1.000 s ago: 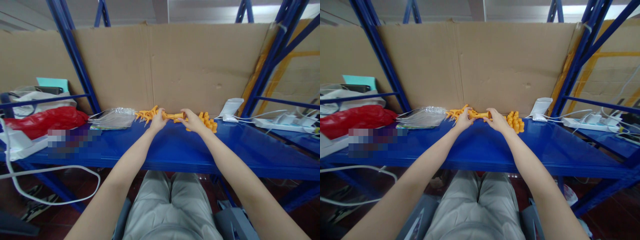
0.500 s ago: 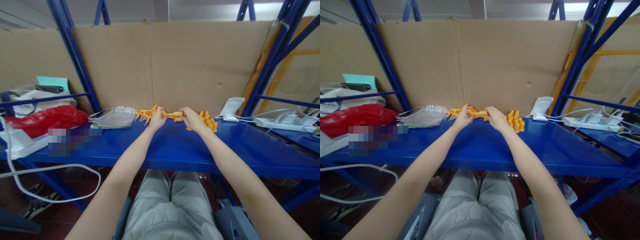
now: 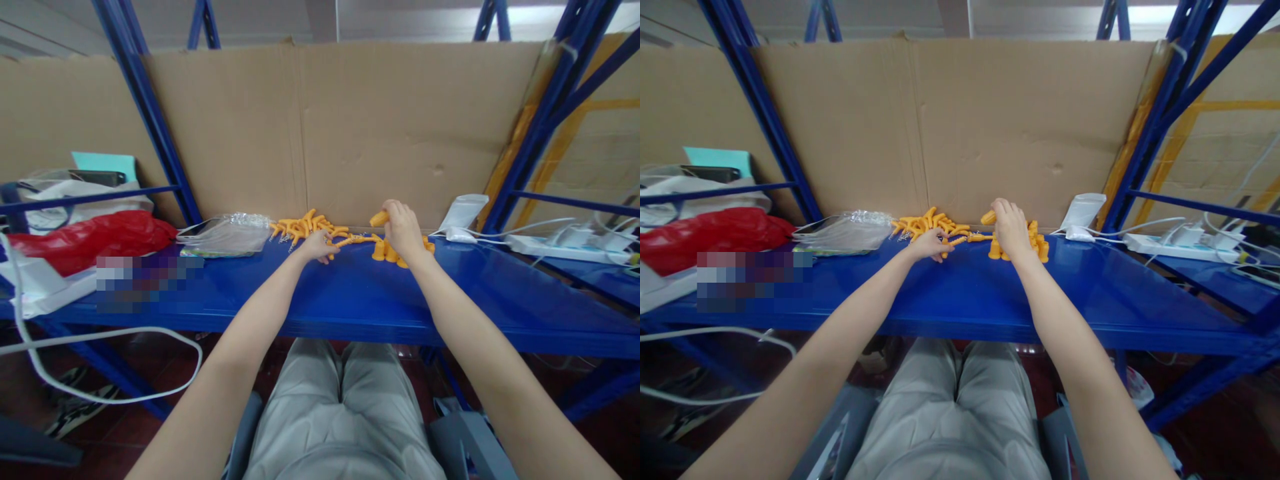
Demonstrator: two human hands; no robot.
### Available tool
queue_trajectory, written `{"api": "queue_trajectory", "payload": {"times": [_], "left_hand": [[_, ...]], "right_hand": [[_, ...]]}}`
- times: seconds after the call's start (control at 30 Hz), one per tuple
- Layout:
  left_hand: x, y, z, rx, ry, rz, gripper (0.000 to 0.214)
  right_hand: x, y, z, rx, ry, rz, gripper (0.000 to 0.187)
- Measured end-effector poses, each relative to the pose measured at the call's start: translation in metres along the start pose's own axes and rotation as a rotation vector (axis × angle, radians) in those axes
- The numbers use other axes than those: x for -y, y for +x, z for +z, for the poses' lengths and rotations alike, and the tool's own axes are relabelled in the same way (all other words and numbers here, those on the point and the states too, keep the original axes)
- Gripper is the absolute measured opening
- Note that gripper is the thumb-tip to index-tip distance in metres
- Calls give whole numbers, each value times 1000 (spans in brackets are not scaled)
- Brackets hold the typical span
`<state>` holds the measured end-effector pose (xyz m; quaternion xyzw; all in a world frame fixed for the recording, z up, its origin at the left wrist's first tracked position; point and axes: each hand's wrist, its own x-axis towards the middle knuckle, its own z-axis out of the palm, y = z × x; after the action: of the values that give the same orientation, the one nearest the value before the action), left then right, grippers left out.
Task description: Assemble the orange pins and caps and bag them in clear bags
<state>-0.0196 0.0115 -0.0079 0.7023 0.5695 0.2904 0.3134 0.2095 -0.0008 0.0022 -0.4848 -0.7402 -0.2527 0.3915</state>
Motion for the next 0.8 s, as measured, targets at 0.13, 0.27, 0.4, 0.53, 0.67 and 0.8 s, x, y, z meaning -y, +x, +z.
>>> {"api": "queue_trajectory", "payload": {"times": [0.13, 0.27, 0.4, 0.53, 0.67, 0.8], "left_hand": [[4, 3, -1, -48, 32, 2, 47], [3, 1, 0, -104, 40, 42, 49], [4, 3, 1, -188, 32, 74, 50], [10, 8, 1, -286, 70, 151, 49], [13, 9, -1, -352, 184, 192, 42], [12, 8, -3, -376, 257, 211, 40]], "right_hand": [[-13, -1, 5, -63, 124, 93, 48], [-14, -2, 12, -51, 200, 136, 47], [-10, -1, 15, 82, 147, 240, 27], [-6, 0, 12, 123, 38, 300, 23], [0, 0, 3, 230, 13, 403, 32], [7, 0, -8, 357, 11, 486, 44]]}}
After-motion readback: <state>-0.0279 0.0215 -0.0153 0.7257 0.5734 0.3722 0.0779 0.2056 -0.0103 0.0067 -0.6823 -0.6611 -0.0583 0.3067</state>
